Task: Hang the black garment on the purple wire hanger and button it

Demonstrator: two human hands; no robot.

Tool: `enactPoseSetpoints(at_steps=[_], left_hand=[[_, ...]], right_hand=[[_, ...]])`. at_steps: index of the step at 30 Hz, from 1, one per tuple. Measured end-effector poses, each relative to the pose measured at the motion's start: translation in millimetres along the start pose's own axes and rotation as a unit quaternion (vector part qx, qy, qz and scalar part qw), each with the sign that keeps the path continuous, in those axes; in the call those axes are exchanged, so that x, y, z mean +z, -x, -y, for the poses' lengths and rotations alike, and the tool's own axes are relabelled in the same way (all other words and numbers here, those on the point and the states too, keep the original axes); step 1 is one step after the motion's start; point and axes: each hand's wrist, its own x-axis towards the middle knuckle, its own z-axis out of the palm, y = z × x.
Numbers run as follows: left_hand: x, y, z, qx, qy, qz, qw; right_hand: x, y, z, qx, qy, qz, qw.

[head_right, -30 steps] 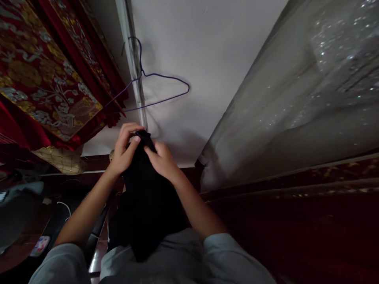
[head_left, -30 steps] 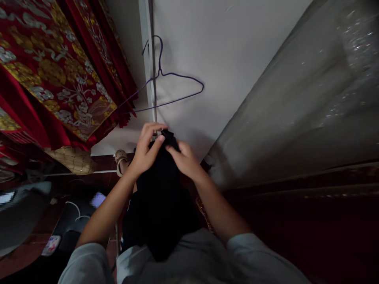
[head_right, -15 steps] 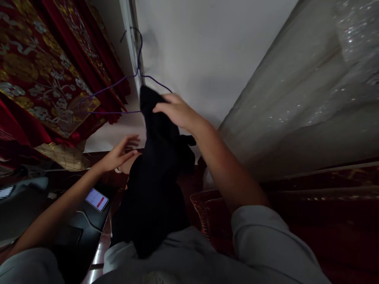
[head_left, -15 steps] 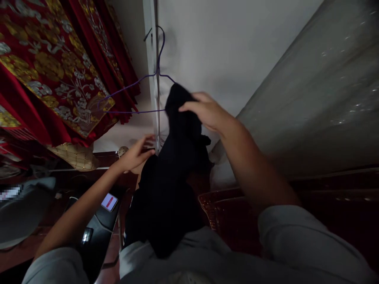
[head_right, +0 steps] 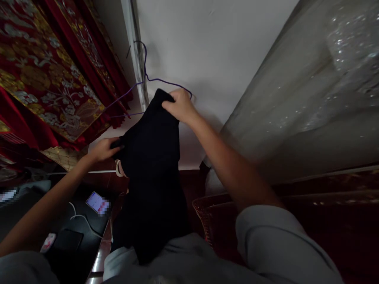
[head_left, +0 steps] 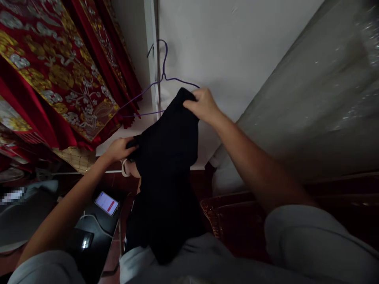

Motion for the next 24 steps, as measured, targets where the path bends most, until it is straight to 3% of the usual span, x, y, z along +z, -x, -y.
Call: enactPoseSetpoints(at_steps=[3,6,8,13,17,19,24], left_hand=[[-27.4,15,-14,0.015,-0.047,-0.032,0.998],[-39.6,23,-27,0.050,-0.088,-0.021,0.995],[-42.7,22,-23,0.043,-0.124,-0.014,0.991],[-39.8,8,2,0.006,-0.113,-0.029,0.993],[-38.6,-10,-5,0.045,-0.085,-0.136,0.986],[-43.8,-15,-13,0.050,-0.079,-0.166,0.982],[-66.1,-6,-26,-0.009,-0.134,-0.145,0.980]], right_hand=[[1,-20,-50,-0.044,0.076,0.035,0.996],[2,-27,-85,-0.007,0.120,0.050,0.992],[-4,-24,-95,0.018,0.146,0.040,0.988],[-39,-7,-83,-0.021,0.196,0.017,0.980],[-63,3,-67,-0.048,0.229,-0.014,0.972],[-67,6,-63,-0.054,0.230,-0.021,0.971],[-59,12,-61,-0.039,0.257,-0.013,0.966]])
